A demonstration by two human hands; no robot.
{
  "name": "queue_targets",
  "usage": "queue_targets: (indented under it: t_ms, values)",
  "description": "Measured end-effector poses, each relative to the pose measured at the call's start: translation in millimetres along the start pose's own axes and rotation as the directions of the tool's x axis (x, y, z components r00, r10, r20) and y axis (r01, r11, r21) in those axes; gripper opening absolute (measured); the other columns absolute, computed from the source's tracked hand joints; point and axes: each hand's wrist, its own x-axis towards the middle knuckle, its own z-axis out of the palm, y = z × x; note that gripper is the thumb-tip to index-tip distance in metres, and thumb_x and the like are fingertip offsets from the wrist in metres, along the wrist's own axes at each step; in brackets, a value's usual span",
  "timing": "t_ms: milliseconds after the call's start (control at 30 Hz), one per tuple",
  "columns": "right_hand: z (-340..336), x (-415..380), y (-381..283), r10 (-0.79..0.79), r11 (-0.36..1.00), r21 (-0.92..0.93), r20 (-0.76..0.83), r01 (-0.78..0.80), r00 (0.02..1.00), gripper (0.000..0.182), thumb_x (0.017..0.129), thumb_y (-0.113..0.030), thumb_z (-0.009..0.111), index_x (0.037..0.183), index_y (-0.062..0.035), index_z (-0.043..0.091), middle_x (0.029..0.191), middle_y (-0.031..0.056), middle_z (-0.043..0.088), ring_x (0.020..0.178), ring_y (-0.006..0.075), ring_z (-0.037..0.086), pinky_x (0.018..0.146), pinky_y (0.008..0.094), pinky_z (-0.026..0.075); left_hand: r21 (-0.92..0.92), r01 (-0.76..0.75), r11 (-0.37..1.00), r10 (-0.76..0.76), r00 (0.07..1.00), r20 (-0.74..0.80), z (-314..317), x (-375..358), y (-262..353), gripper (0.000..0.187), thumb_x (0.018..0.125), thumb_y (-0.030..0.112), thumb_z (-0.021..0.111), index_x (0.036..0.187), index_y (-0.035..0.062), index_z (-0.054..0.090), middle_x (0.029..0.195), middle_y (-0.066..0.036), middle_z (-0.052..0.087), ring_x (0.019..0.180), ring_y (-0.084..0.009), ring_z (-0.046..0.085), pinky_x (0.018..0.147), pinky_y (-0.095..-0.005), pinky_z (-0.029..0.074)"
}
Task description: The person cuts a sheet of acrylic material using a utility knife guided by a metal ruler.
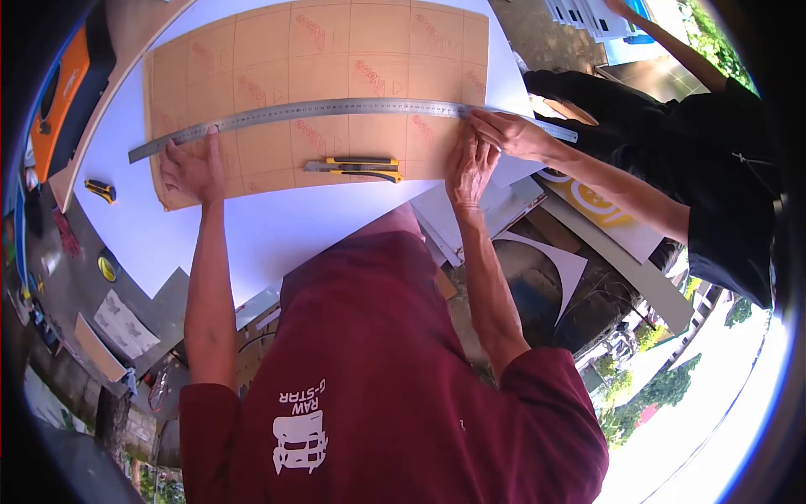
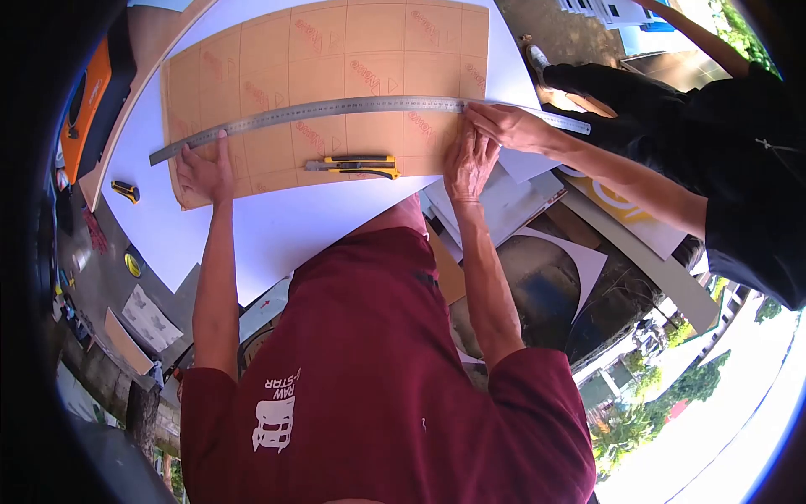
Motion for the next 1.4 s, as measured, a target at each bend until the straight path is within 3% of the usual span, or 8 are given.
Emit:
queue_targets:
  t_ms: [300,567,667,800,933,1067,1233,1400]
  values:
    - [11,-10,16,-0.063,0.992,-0.101,0.147,0.079,0.987,0.04,0.102,-0.015,0.051,0.139,-0.0035,0.058,0.148,0.0153,0.054,0.138,0.0298,0.05,0.111,0.0498,0.039,0.032,-0.005,0.999,0.005,1.0,0.011,0,0,-2,0.105,0.08,0.078,0.068,0.15,0.0033,0.046,0.155,-0.017,0.036,0.141,-0.04,0.032,0.115,-0.0582,0.025]
    - [21,-3,46,-0.047,0.996,-0.06,0.329,0.07,0.943,0.04,0.099,-0.013,0.056,0.138,-0.0021,0.058,0.142,0.0231,0.055,0.129,0.0407,0.053,0.107,0.0559,0.039,0.099,-0.016,0.995,0.015,1.0,0.007,8,1,-14,0.104,0.079,0.077,0.069,0.15,0.0034,0.046,0.153,-0.017,0.038,0.138,-0.0401,0.034,0.113,-0.0571,0.027]
    - [20,-11,58,0.043,0.992,0.087,0.454,-0.092,0.89,0.04,0.098,-0.013,0.058,0.137,-0.0016,0.058,0.14,0.026,0.056,0.126,0.0447,0.054,0.106,0.0581,0.039,0.115,-0.018,0.993,0.018,1.0,0.0,10,3,-15,0.104,0.079,0.077,0.07,0.149,0.0041,0.047,0.153,-0.017,0.038,0.137,-0.0397,0.035,0.112,-0.0567,0.028]
    - [-28,-18,8,0.183,0.976,0.118,0.026,-0.185,0.983,0.035,0.1,-0.014,0.058,0.131,0.001,0.059,0.137,0.0291,0.056,0.121,0.0455,0.055,0.103,0.0555,0.042,0.128,-0.011,0.992,0.01,1.0,0.003,10,1,-15,0.104,0.078,0.077,0.07,0.15,0.0047,0.047,0.154,-0.015,0.039,0.137,-0.0394,0.035,0.112,-0.0567,0.029]
    - [-31,-34,30,0.647,0.601,0.345,0.319,-0.721,0.693,0.038,0.102,-0.021,0.06,0.135,-0.002,0.06,0.135,0.0239,0.06,0.123,0.0368,0.058,0.102,0.0475,0.047,0.145,-0.007,0.989,0.008,1.0,-0.001,10,2,-15,0.104,0.078,0.077,0.07,0.15,0.005,0.047,0.154,-0.014,0.039,0.137,-0.039,0.035,0.112,-0.057,0.029]
    - [-26,-49,68,0.406,0.339,0.515,0.675,-0.787,0.616,0.041,0.102,-0.025,0.062,0.137,-0.0025,0.057,0.135,0.0188,0.061,0.121,0.0311,0.059,0.102,0.0434,0.049,0.112,-0.003,0.994,0.005,1.0,-0.018,12,1,-16,0.103,0.078,0.077,0.07,0.15,0.0057,0.047,0.154,-0.014,0.039,0.138,-0.0389,0.035,0.112,-0.057,0.029]
    - [-21,-54,86,0.132,0.348,0.565,0.761,-0.748,0.635,0.046,0.102,-0.03,0.064,0.139,-0.0032,0.054,0.135,0.0123,0.062,0.119,0.0241,0.061,0.102,0.0384,0.051,0.104,0.003,0.995,-0.001,1.0,-0.013,11,2,-14,0.103,0.078,0.078,0.069,0.149,0.0059,0.049,0.155,-0.015,0.039,0.139,-0.0394,0.035,0.113,-0.057,0.029]
    - [-47,-15,75,0.079,0.213,0.479,0.86,-0.851,0.504,0.051,0.102,-0.035,0.065,0.14,-0.0034,0.053,0.136,0.0096,0.063,0.12,0.0193,0.061,0.104,0.0338,0.05,0.067,-0.008,0.998,0.01,1.0,-0.029,10,0,-13,0.104,0.078,0.078,0.069,0.148,0.0041,0.048,0.155,-0.018,0.039,0.139,-0.04,0.035,0.112,-0.0576,0.03]
